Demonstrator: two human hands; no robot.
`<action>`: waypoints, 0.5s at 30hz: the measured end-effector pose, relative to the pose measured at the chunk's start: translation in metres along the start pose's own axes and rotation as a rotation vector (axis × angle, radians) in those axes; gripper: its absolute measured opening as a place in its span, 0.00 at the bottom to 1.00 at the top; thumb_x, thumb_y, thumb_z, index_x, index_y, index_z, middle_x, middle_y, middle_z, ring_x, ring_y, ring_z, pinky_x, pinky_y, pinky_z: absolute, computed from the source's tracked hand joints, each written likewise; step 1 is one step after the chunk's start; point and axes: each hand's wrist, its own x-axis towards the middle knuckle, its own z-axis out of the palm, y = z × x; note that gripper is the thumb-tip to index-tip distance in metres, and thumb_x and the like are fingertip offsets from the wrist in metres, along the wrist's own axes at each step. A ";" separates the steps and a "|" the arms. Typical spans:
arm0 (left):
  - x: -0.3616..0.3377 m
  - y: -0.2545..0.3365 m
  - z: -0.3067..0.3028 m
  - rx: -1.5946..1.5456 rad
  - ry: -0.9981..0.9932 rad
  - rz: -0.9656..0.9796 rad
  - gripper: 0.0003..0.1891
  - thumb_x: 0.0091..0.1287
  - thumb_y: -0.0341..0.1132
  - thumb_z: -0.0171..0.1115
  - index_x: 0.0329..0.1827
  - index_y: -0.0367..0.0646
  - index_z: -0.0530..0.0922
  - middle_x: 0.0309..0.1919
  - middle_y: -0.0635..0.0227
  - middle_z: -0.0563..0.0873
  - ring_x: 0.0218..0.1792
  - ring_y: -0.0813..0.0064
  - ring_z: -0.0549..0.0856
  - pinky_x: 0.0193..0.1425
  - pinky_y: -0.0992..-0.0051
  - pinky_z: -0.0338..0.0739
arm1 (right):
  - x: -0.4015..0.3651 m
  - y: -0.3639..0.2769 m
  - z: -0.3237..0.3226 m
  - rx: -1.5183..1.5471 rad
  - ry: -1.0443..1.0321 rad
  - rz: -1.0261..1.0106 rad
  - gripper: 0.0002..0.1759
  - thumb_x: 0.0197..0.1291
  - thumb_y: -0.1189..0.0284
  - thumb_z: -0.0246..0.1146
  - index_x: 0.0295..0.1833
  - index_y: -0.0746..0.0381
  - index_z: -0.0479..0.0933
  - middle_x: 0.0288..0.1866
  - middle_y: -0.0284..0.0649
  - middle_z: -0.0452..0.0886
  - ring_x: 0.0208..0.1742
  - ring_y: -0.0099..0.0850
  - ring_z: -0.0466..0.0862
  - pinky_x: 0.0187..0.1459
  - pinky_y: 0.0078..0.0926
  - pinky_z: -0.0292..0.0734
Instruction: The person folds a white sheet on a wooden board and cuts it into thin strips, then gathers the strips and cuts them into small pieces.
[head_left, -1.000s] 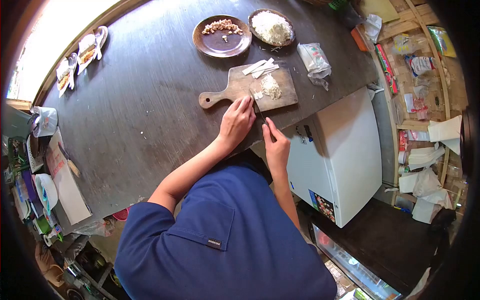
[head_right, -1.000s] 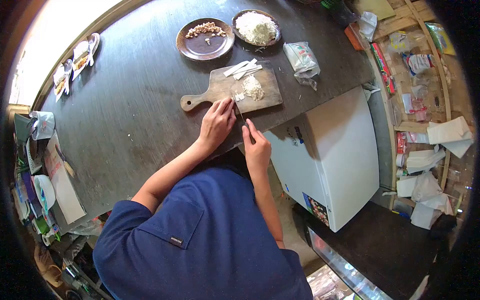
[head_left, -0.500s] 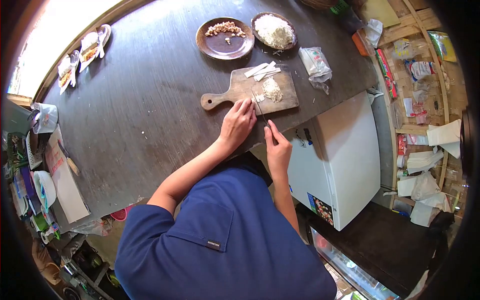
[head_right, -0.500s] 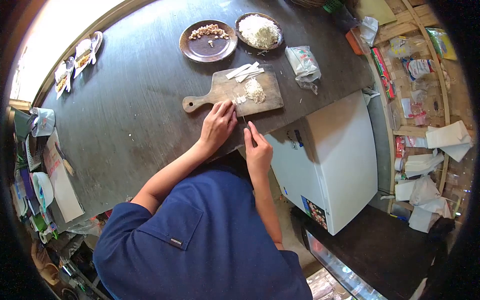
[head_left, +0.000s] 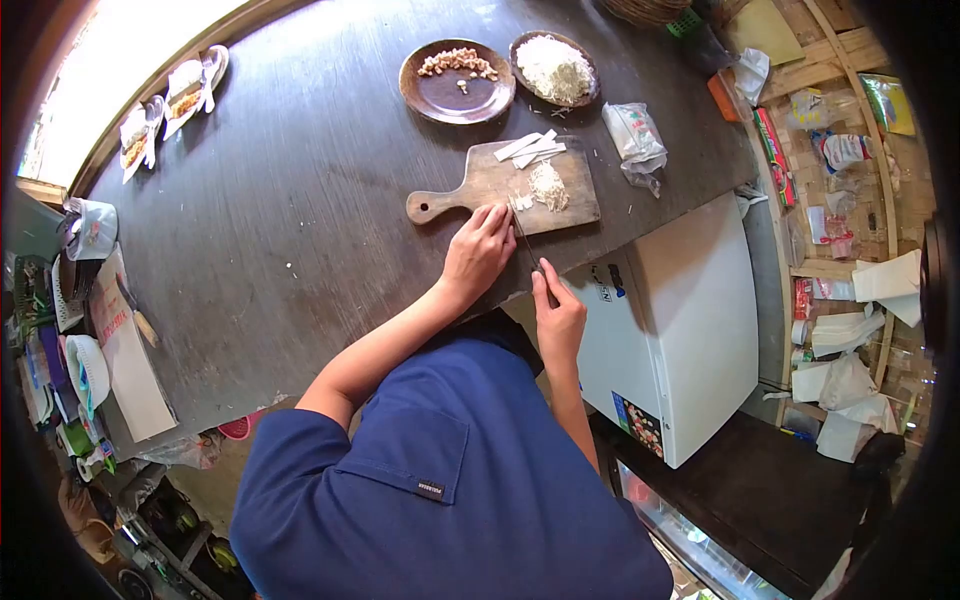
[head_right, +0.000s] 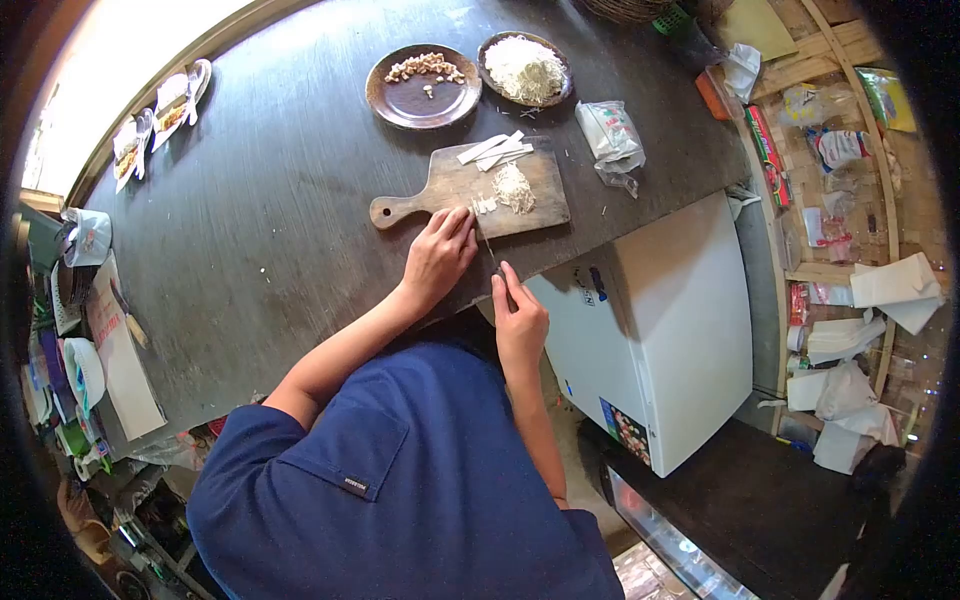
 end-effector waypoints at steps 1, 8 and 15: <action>0.001 0.002 -0.002 -0.005 -0.003 -0.002 0.18 0.68 0.29 0.69 0.58 0.30 0.86 0.56 0.57 0.86 0.61 0.57 0.84 0.68 0.65 0.81 | -0.003 0.001 -0.002 -0.020 -0.033 0.055 0.18 0.77 0.68 0.69 0.66 0.65 0.86 0.55 0.55 0.92 0.53 0.40 0.94 0.56 0.34 0.84; 0.001 0.001 -0.003 -0.035 -0.005 -0.008 0.18 0.67 0.29 0.69 0.58 0.29 0.86 0.58 0.56 0.86 0.61 0.57 0.84 0.68 0.65 0.82 | 0.014 0.000 0.010 0.053 0.050 -0.050 0.17 0.77 0.64 0.69 0.64 0.59 0.89 0.43 0.55 0.90 0.44 0.53 0.91 0.46 0.44 0.83; 0.001 0.001 -0.003 -0.011 -0.014 -0.002 0.19 0.67 0.29 0.69 0.59 0.29 0.86 0.58 0.56 0.86 0.62 0.57 0.84 0.68 0.65 0.82 | -0.004 0.011 0.005 -0.047 0.093 -0.128 0.17 0.76 0.64 0.69 0.64 0.58 0.89 0.42 0.54 0.90 0.42 0.52 0.90 0.45 0.44 0.83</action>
